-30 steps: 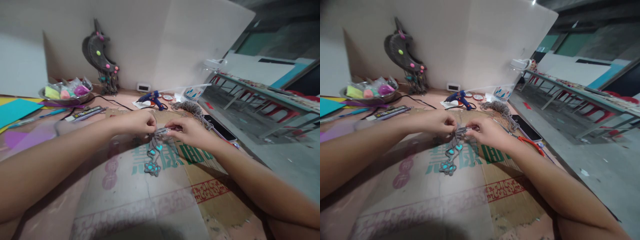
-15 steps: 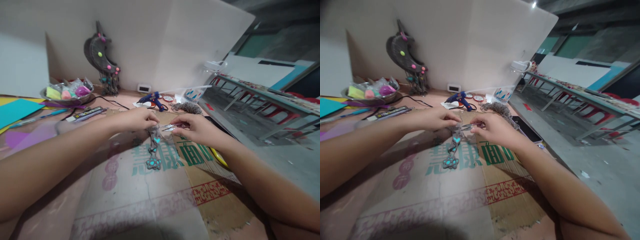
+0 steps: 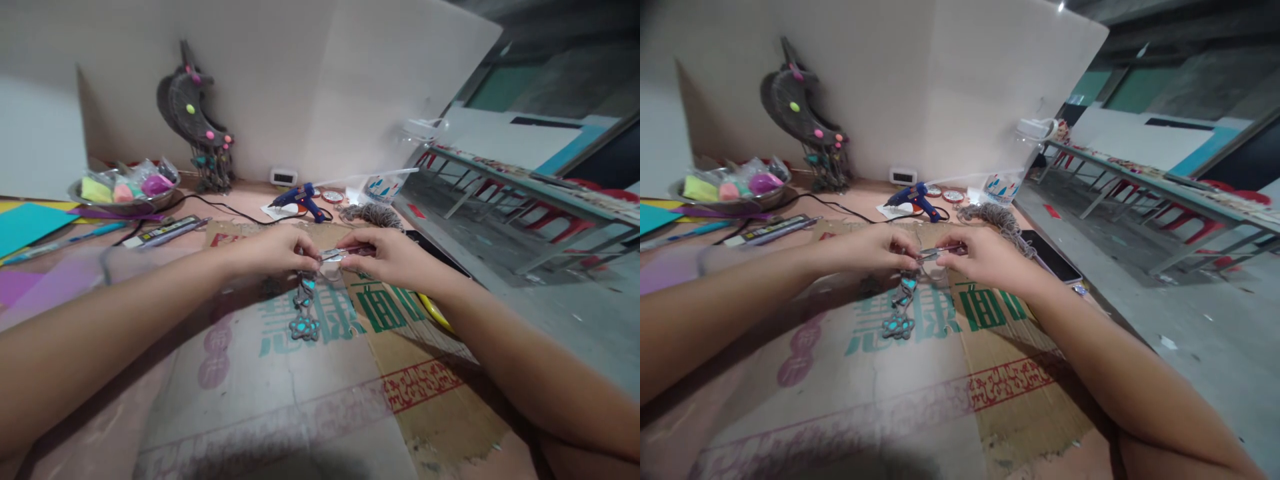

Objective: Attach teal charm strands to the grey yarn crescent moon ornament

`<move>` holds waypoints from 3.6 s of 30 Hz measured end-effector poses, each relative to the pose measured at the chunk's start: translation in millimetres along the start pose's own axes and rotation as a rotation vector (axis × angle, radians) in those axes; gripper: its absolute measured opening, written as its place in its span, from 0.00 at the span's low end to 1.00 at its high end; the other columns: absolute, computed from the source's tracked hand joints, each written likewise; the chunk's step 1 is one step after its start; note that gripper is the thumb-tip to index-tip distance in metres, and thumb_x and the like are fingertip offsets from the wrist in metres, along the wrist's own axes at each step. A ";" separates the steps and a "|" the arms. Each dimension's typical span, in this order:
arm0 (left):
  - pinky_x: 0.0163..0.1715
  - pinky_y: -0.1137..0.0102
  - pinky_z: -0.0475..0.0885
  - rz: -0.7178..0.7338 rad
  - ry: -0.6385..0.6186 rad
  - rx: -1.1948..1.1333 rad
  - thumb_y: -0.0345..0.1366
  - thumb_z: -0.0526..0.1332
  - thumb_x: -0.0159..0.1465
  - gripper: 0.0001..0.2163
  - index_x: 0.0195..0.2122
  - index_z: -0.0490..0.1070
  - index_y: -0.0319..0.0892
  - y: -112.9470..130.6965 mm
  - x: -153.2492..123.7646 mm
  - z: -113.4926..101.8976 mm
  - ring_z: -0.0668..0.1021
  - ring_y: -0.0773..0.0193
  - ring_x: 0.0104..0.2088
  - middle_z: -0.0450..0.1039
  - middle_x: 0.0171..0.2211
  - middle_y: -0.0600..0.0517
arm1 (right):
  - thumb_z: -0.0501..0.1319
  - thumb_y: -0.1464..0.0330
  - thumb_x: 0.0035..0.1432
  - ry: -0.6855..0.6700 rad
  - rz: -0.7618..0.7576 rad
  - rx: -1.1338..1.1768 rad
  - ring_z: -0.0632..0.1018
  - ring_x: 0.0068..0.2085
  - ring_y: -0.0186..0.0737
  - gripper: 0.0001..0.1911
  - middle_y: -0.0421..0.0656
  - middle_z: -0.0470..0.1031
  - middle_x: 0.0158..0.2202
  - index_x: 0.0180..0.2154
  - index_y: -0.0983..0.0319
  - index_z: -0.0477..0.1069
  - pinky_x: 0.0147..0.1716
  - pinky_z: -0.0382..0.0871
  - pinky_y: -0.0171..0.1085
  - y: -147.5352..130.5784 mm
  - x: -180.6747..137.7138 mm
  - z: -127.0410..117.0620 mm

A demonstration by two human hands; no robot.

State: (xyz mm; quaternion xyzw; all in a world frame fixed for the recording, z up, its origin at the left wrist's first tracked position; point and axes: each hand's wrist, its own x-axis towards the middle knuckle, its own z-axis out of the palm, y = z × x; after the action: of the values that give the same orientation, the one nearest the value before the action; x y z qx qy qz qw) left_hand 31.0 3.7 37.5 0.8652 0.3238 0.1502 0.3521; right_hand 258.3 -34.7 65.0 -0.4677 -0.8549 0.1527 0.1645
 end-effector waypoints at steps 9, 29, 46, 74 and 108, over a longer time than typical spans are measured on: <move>0.30 0.74 0.67 0.015 0.092 -0.129 0.40 0.57 0.61 0.12 0.31 0.74 0.37 2.0 -1.4 7.6 0.74 0.66 0.30 0.74 0.29 0.50 | 0.62 0.59 0.53 -0.439 0.002 -0.037 0.76 0.36 0.41 0.14 0.43 0.78 0.35 0.37 0.60 0.77 0.36 0.68 0.37 20.1 -2.1 -36.8; 0.36 0.71 0.68 0.003 0.097 -0.086 0.41 0.59 0.61 0.13 0.38 0.77 0.38 2.2 -1.1 -9.6 0.76 0.64 0.36 0.78 0.36 0.49 | 0.60 0.58 0.56 -0.106 0.082 0.069 0.78 0.39 0.42 0.20 0.44 0.80 0.41 0.45 0.62 0.76 0.40 0.70 0.39 15.0 2.8 -6.2; 0.46 0.69 0.66 0.039 0.049 -0.211 0.39 0.57 0.63 0.14 0.46 0.76 0.43 6.4 -2.2 -9.5 0.76 0.63 0.45 0.77 0.46 0.49 | 0.60 0.57 0.55 -0.132 0.139 0.274 0.78 0.40 0.41 0.20 0.43 0.80 0.41 0.45 0.60 0.76 0.40 0.70 0.39 13.1 7.4 12.0; 0.35 0.72 0.67 -0.132 0.290 -0.062 0.46 0.58 0.61 0.16 0.38 0.78 0.40 1.6 -0.7 -13.2 0.76 0.63 0.35 0.79 0.36 0.50 | 0.57 0.55 0.57 -0.119 0.103 0.216 0.77 0.37 0.41 0.21 0.44 0.80 0.38 0.42 0.63 0.77 0.36 0.67 0.37 5.3 5.4 9.6; 0.28 0.72 0.61 -0.079 0.236 0.442 0.42 0.55 0.61 0.14 0.36 0.78 0.44 15.9 -9.0 -19.2 0.75 0.63 0.31 0.79 0.32 0.52 | 0.60 0.72 0.58 0.093 -0.150 -0.011 0.72 0.36 0.37 0.05 0.41 0.73 0.31 0.29 0.62 0.71 0.38 0.63 0.37 -3.1 5.3 19.2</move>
State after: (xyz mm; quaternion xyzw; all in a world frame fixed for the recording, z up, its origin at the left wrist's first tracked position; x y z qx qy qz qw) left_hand 22.1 -1.1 62.0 0.8844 0.4210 0.1617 0.1199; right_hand 245.2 -33.9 49.8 -0.4097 -0.8799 0.1135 0.2123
